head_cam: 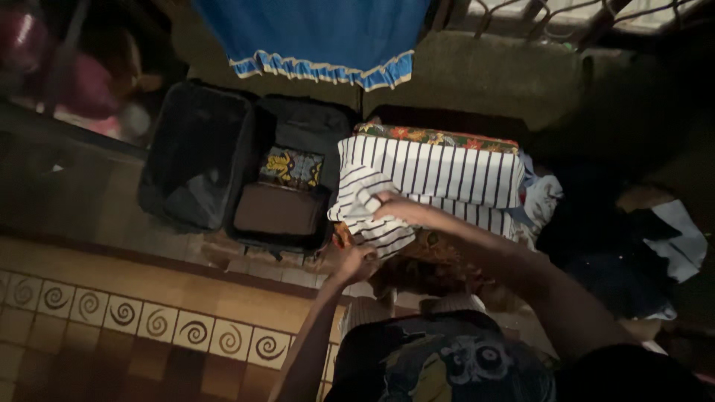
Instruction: The person folds a striped shirt by hand and places it into an open suitcase.
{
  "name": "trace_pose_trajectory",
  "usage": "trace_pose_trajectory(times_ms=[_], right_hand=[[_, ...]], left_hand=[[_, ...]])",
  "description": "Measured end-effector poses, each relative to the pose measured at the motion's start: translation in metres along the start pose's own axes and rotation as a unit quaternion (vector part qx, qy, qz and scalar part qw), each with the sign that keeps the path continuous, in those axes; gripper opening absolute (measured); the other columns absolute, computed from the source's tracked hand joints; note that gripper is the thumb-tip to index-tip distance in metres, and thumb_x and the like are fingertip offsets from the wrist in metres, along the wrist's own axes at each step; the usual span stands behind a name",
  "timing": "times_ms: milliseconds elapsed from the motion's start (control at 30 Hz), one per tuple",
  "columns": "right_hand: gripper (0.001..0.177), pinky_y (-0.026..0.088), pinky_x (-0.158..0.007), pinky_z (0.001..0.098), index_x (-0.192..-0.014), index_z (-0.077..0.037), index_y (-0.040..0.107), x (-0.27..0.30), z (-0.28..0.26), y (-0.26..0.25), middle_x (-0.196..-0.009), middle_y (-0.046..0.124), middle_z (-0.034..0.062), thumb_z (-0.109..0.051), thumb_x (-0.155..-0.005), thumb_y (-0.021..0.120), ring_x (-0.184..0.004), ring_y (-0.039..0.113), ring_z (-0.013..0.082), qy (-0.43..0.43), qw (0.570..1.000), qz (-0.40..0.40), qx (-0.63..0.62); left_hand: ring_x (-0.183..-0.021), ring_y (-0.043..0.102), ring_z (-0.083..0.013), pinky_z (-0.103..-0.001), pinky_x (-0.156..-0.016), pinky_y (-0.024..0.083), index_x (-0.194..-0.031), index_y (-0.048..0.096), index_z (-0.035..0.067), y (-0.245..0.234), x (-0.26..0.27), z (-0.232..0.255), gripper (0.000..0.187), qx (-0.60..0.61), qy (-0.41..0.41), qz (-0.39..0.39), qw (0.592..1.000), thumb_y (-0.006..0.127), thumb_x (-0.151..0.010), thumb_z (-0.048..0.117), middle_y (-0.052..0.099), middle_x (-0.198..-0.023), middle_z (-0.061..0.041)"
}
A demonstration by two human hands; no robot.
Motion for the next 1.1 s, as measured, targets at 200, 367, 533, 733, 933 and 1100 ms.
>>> trace_pose_trajectory(times_ms=[200,367,533,733,933,1100], right_hand=[[0.074,0.041,-0.113,0.0404,-0.146,-0.006,0.036,0.059,-0.040,0.028,-0.142,0.059,0.0176,-0.024,-0.084,0.073,-0.136,0.051,0.0320,-0.077,0.988,-0.133,0.005],[0.079,0.045,-0.115,0.0436,-0.150,-0.007,0.039,0.082,-0.047,0.059,-0.151,0.052,0.0150,-0.027,-0.083,0.076,-0.142,0.046,0.0329,-0.082,0.956,-0.278,0.041],[0.068,0.036,-0.114,0.0373,-0.150,-0.009,0.050,0.074,0.030,0.088,-0.150,0.057,0.0085,-0.028,-0.090,0.075,-0.141,0.047,0.0241,-0.017,0.940,-0.336,0.061],[0.040,0.053,-0.086,0.0335,-0.122,0.000,0.070,0.104,0.052,0.099,-0.106,0.075,0.0086,-0.020,-0.088,0.076,-0.099,0.068,0.0193,0.054,0.920,-0.351,-0.168],[0.046,0.046,-0.091,0.0366,-0.130,0.003,0.062,0.125,0.040,0.113,-0.118,0.069,0.0105,-0.020,-0.091,0.072,-0.109,0.061,0.0207,-0.047,0.914,-0.325,-0.238],[0.068,0.042,-0.104,0.0463,-0.148,0.006,0.046,0.104,0.008,0.080,-0.139,0.058,0.0190,-0.026,-0.092,0.068,-0.130,0.053,0.0322,-0.234,0.867,-0.173,-0.404]], left_hand=[[-0.096,0.065,-0.0303,-0.043,-0.085,0.050,-0.110,0.062,0.007,-0.020,-0.012,-0.040,0.039,0.054,0.172,0.141,0.973,0.072,-0.073,0.013,0.069,-0.105,-0.016],[-0.109,0.064,-0.0349,-0.045,-0.094,0.051,-0.132,0.057,0.008,-0.039,-0.026,-0.039,0.051,0.065,0.104,0.163,0.979,0.063,-0.081,0.007,0.066,-0.122,-0.018],[-0.116,0.070,-0.0330,-0.041,-0.098,0.056,-0.133,0.067,0.026,-0.050,-0.034,-0.006,0.052,0.003,0.008,0.151,0.988,0.060,-0.086,0.004,0.066,-0.142,-0.007],[-0.153,0.015,-0.0209,-0.060,-0.121,0.010,-0.152,0.047,0.038,-0.048,-0.051,0.030,0.083,-0.197,0.020,-0.082,0.977,0.074,-0.076,0.021,0.028,-0.169,0.006],[-0.152,0.025,-0.0202,-0.068,-0.117,0.015,-0.153,0.049,0.030,-0.029,-0.057,-0.009,0.068,-0.328,0.174,0.068,0.926,0.066,-0.087,0.020,0.034,-0.162,0.003],[-0.150,0.043,-0.0189,-0.057,-0.125,0.025,-0.152,0.056,0.029,-0.046,-0.053,-0.044,0.076,-0.168,0.056,-0.004,0.984,0.059,-0.084,-0.003,0.053,-0.159,0.003]])
Point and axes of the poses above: each hand's wrist, its own x-axis away from the middle knuckle, its own y-axis out of the palm, z = x × y, the point moved 2 cm from there along -x, towards the middle knuckle
